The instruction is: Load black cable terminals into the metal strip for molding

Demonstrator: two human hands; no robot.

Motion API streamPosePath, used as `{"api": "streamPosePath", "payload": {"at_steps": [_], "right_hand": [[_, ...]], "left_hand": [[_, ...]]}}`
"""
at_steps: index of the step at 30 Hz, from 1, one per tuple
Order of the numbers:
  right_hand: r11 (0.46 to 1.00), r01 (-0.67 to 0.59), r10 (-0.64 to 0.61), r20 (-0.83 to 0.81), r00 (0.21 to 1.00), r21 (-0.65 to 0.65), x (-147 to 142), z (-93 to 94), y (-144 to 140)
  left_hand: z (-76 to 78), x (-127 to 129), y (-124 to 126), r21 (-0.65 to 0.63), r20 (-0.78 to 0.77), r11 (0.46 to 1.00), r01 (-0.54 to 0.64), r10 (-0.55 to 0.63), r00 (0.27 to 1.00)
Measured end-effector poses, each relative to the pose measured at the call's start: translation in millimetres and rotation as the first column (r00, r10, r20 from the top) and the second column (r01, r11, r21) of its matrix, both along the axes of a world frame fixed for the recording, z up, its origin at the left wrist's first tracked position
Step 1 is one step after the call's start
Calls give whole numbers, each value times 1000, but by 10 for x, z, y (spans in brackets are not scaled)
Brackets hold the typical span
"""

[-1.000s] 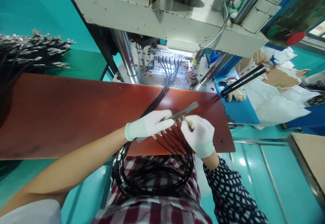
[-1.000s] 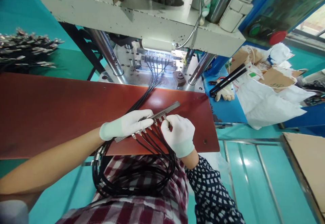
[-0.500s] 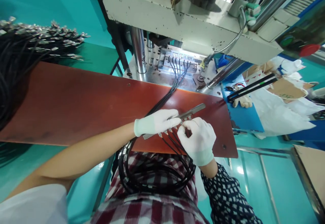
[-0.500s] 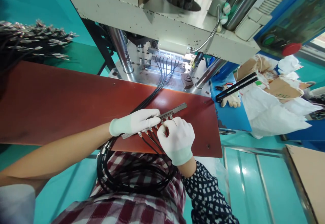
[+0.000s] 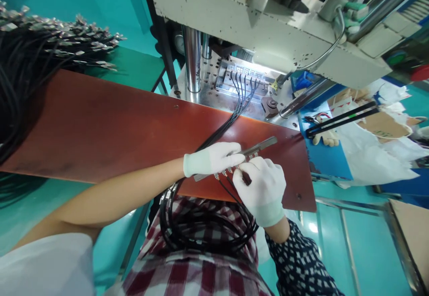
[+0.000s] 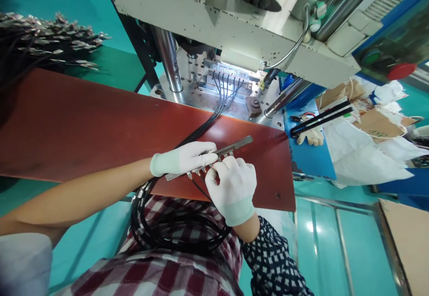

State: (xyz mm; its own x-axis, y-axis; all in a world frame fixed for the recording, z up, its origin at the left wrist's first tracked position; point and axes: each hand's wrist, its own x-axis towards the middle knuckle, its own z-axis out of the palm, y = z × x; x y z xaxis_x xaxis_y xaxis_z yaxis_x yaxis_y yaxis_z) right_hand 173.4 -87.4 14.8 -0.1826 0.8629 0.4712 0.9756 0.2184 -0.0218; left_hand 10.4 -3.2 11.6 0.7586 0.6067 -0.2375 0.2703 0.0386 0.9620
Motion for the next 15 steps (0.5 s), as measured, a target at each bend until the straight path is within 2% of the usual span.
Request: {"api": "streamPosePath", "payload": {"at_steps": [5,11,15], "right_hand": [[999,-23,23,-9,1000,34,-21,-36,51],[993,47,-43,35,998,-108,-8,134,-87],[990,7,-4,28,1000,-137,-52,150,-129]], "left_hand": [[-11,-2,-5,9,13,1000,-9,9,1000],[-19,12,-1,-9,18,1000,-7,7,1000],[-2,6,-3,-12,20,1000,-15,15,1000]]}}
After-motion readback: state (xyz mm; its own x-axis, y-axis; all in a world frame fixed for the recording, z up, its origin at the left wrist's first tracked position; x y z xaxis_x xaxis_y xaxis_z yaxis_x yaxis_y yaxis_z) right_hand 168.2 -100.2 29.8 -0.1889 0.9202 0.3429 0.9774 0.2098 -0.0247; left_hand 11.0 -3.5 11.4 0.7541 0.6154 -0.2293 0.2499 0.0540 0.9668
